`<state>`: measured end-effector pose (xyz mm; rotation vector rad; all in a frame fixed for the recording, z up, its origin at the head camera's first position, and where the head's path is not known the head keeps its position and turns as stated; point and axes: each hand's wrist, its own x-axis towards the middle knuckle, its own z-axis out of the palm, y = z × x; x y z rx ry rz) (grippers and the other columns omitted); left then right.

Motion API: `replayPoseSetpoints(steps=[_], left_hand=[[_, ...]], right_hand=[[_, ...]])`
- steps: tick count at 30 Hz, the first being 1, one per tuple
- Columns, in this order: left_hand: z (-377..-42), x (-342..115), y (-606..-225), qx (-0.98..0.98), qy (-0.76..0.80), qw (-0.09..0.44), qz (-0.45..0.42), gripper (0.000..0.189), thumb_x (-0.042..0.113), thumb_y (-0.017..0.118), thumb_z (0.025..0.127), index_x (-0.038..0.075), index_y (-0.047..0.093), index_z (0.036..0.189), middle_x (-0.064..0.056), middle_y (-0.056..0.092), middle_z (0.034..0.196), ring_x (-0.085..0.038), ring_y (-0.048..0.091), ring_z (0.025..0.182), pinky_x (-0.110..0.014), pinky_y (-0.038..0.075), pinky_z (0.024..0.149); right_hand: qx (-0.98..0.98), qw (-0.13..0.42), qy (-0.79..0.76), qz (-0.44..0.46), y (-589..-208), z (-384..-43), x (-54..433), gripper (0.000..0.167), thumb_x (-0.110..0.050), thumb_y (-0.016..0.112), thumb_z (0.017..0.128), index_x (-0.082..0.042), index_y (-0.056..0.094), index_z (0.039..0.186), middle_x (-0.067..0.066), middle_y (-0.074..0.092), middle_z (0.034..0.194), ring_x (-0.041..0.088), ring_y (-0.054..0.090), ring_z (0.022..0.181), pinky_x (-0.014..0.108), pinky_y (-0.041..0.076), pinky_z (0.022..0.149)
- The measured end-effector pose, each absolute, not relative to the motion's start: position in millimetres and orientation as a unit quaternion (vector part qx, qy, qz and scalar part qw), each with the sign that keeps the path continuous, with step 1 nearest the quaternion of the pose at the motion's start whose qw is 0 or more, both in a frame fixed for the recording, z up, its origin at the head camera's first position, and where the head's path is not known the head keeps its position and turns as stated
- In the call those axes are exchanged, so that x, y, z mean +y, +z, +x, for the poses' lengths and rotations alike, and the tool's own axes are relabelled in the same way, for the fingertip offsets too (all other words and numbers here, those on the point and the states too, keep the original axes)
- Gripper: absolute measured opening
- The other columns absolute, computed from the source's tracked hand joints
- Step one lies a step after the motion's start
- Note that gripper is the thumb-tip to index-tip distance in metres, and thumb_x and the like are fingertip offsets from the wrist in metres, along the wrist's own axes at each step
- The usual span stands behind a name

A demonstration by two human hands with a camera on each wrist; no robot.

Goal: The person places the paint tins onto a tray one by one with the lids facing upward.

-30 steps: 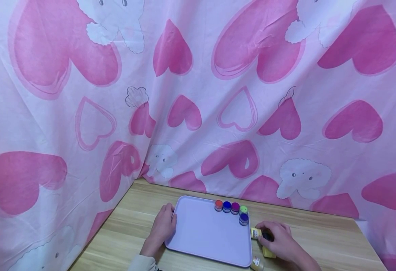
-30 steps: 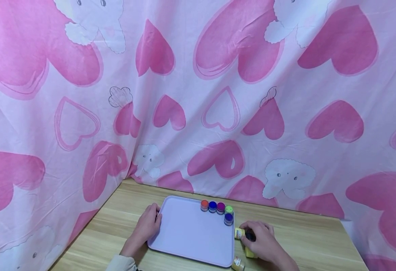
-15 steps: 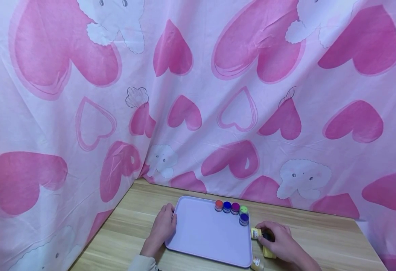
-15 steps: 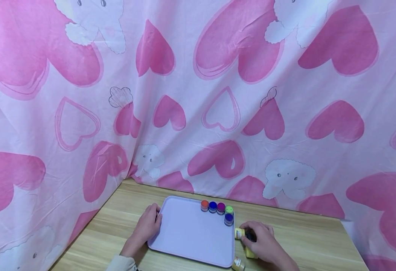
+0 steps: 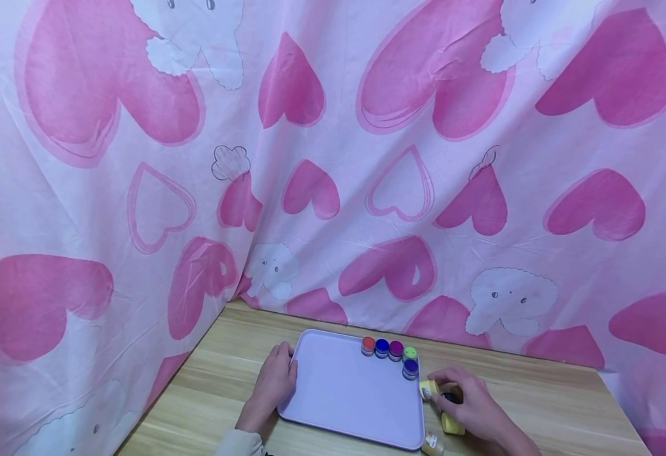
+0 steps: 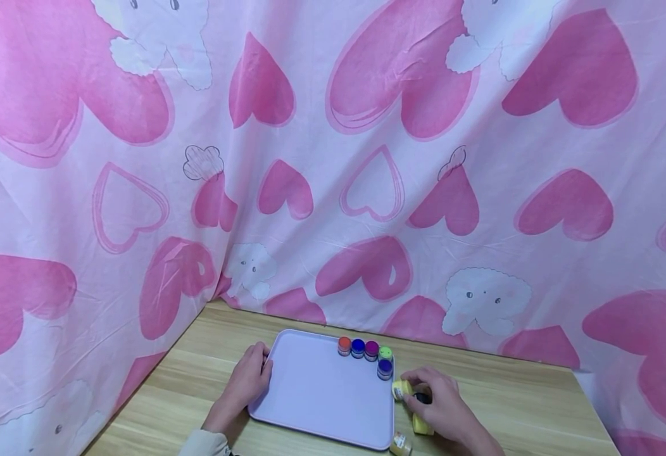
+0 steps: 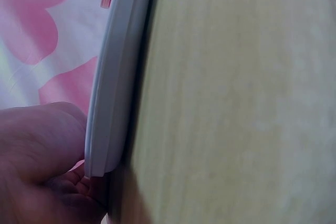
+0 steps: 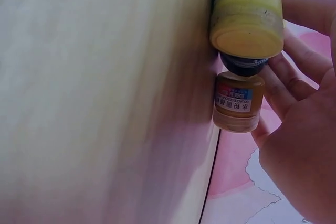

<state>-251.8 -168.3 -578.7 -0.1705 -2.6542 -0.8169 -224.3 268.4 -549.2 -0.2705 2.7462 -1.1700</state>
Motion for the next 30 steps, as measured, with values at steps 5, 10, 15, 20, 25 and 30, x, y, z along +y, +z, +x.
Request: replayPoseSetpoints(steps=[5, 10, 15, 20, 25, 30], left_hand=[[-252, -168, -579, -0.938, -0.290, 0.178, -0.059, 0.016, 0.002, 0.072, 0.095, 0.004, 0.058, 0.103, -0.010, 0.060, 0.094, -0.028, 0.064, 0.085, -0.049, 0.056, 0.080], [-253, -169, -579, -0.940, -0.292, 0.168, -0.054, 0.015, 0.002, 0.072, 0.096, 0.005, 0.059, 0.104, -0.009, 0.061, 0.095, -0.026, 0.063, 0.086, -0.048, 0.056, 0.081], [-253, -169, -577, -0.942, -0.292, 0.157, -0.050, 0.015, 0.003, 0.072, 0.097, 0.005, 0.059, 0.105, -0.008, 0.061, 0.096, -0.025, 0.063, 0.086, -0.047, 0.056, 0.081], [-254, -168, -576, -0.942, -0.294, 0.154, -0.050, 0.014, 0.003, 0.072, 0.098, 0.004, 0.059, 0.106, -0.008, 0.061, 0.096, -0.025, 0.063, 0.087, -0.047, 0.056, 0.081], [-253, -168, -576, -0.942, -0.294, 0.156, -0.047, 0.014, 0.004, 0.071, 0.098, 0.005, 0.060, 0.105, -0.009, 0.061, 0.097, -0.025, 0.064, 0.088, -0.048, 0.057, 0.082], [-252, -168, -577, -0.941, -0.292, 0.161, -0.051, 0.014, 0.004, 0.072, 0.098, 0.005, 0.060, 0.105, -0.008, 0.061, 0.096, -0.024, 0.063, 0.086, -0.047, 0.057, 0.081]], right_hand=[[0.913, 0.068, -0.393, -0.086, -548, -226, 266, 0.034, -0.025, 0.084, 0.095, -0.023, 0.073, 0.128, -0.003, 0.069, 0.122, 0.016, 0.066, 0.107, 0.042, 0.060, 0.100], [0.915, 0.047, -0.390, -0.095, -545, -226, 263, 0.032, -0.024, 0.084, 0.095, -0.024, 0.074, 0.126, -0.004, 0.067, 0.116, 0.015, 0.063, 0.102, 0.024, 0.057, 0.089], [0.912, 0.018, -0.393, -0.115, -546, -227, 263, 0.034, -0.025, 0.083, 0.096, -0.021, 0.073, 0.129, -0.002, 0.066, 0.113, 0.009, 0.063, 0.097, 0.024, 0.059, 0.086], [0.906, 0.010, -0.405, -0.118, -545, -229, 263, 0.038, -0.026, 0.082, 0.098, -0.018, 0.071, 0.134, 0.002, 0.066, 0.122, 0.004, 0.067, 0.097, 0.022, 0.060, 0.087], [0.903, 0.013, -0.415, -0.109, -541, -228, 260, 0.041, -0.026, 0.080, 0.099, -0.017, 0.070, 0.137, 0.004, 0.065, 0.126, 0.006, 0.069, 0.098, 0.020, 0.060, 0.086], [0.905, 0.006, -0.411, -0.108, -537, -228, 255, 0.040, -0.024, 0.079, 0.100, -0.018, 0.070, 0.138, 0.003, 0.065, 0.125, 0.007, 0.068, 0.095, 0.021, 0.060, 0.082]])
